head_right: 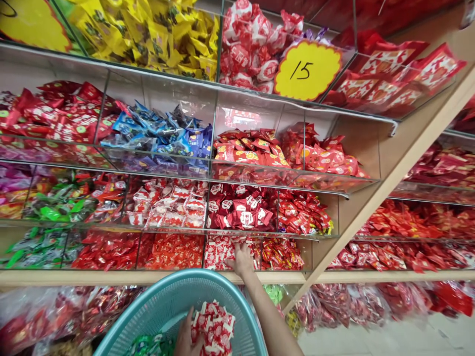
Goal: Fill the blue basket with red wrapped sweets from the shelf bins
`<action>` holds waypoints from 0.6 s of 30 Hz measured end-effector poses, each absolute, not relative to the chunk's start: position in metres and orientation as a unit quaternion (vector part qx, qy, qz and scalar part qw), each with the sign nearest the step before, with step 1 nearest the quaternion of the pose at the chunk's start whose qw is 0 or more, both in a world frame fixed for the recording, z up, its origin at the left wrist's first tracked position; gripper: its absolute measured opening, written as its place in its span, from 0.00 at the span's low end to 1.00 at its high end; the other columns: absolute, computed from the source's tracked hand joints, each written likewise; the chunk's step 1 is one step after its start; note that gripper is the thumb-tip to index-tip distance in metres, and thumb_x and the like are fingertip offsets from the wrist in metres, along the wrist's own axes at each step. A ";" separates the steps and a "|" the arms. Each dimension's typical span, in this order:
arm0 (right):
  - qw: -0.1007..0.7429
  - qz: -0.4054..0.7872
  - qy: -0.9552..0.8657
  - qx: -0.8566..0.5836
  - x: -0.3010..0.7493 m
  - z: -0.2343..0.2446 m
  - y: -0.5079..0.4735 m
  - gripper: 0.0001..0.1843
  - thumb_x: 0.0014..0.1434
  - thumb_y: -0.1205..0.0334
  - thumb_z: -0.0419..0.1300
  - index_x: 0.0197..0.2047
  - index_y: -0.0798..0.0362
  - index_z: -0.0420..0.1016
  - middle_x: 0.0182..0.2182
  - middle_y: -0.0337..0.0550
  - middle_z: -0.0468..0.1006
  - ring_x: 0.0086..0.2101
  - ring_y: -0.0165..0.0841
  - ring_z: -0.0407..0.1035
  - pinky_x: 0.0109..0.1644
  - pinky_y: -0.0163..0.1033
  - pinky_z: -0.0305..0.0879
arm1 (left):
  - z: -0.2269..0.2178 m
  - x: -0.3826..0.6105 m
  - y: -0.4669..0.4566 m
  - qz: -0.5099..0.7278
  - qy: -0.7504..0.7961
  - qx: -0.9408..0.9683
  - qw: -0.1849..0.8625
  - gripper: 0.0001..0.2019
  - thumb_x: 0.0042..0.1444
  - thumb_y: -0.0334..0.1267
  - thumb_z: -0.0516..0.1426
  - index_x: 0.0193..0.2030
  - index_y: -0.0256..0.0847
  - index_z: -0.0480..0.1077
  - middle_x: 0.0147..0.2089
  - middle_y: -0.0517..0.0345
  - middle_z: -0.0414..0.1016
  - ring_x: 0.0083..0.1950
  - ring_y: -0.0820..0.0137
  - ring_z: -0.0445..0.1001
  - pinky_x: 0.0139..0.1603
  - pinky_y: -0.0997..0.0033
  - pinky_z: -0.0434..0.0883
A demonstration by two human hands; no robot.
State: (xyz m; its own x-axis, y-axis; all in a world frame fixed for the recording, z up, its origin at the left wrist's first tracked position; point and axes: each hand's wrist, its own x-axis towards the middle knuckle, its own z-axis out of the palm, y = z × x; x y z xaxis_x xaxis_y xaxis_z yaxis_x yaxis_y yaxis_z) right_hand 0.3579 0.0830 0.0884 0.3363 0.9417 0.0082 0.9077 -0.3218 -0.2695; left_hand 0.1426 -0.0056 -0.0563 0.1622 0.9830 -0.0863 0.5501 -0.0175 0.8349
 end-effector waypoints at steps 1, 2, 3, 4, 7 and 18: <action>0.102 0.079 -0.566 -0.814 0.357 0.088 0.085 0.33 0.52 0.57 0.60 0.60 0.53 0.59 0.55 0.59 0.62 0.53 0.48 0.60 0.50 0.46 0.59 | -0.055 0.143 -0.007 0.286 0.588 0.648 0.391 0.32 0.50 0.40 0.47 0.62 0.27 0.55 0.61 0.41 0.64 0.63 0.63 0.61 0.65 0.68 0.53; 0.092 0.081 -0.561 -0.818 0.357 0.088 0.086 0.34 0.52 0.57 0.61 0.61 0.53 0.58 0.55 0.60 0.62 0.53 0.49 0.59 0.50 0.47 0.59 | -0.055 0.144 -0.007 0.290 0.590 0.642 0.394 0.32 0.51 0.41 0.47 0.63 0.27 0.54 0.61 0.41 0.64 0.64 0.63 0.61 0.65 0.68 0.53; 0.086 0.081 -0.559 -0.821 0.358 0.087 0.087 0.34 0.52 0.57 0.61 0.60 0.54 0.59 0.55 0.60 0.62 0.53 0.49 0.59 0.50 0.47 0.59 | -0.056 0.144 -0.008 0.293 0.591 0.640 0.394 0.32 0.51 0.41 0.47 0.63 0.27 0.54 0.61 0.41 0.64 0.63 0.62 0.61 0.65 0.68 0.54; 0.082 0.081 -0.559 -0.821 0.358 0.086 0.088 0.33 0.52 0.57 0.61 0.60 0.54 0.59 0.56 0.60 0.62 0.53 0.49 0.59 0.49 0.47 0.59 | -0.058 0.144 -0.007 0.293 0.590 0.643 0.390 0.32 0.51 0.41 0.47 0.62 0.28 0.55 0.60 0.41 0.65 0.63 0.62 0.61 0.64 0.68 0.54; 0.079 0.086 -0.564 -0.817 0.359 0.086 0.088 0.31 0.52 0.57 0.61 0.59 0.55 0.61 0.55 0.60 0.64 0.53 0.50 0.59 0.48 0.47 0.59 | -0.068 0.141 -0.005 0.274 0.585 0.666 0.373 0.32 0.48 0.39 0.49 0.62 0.30 0.57 0.60 0.41 0.65 0.61 0.59 0.63 0.63 0.66 0.57; 0.135 0.107 -0.575 -0.800 0.362 0.083 0.088 0.25 0.52 0.65 0.60 0.54 0.56 0.64 0.49 0.55 0.71 0.49 0.42 0.64 0.47 0.39 0.58 | -0.072 0.143 -0.009 0.258 0.596 0.678 0.346 0.32 0.51 0.38 0.47 0.63 0.24 0.54 0.58 0.37 0.65 0.59 0.59 0.64 0.62 0.68 0.57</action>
State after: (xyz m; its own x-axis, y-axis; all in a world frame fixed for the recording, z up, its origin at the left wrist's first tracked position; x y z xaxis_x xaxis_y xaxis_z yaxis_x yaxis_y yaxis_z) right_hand 0.3620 0.0879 0.0830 0.3168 0.9483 -0.0164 0.8909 -0.3035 -0.3380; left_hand 0.1434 -0.0092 -0.0725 0.1575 0.9856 -0.0624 0.6290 -0.0514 0.7757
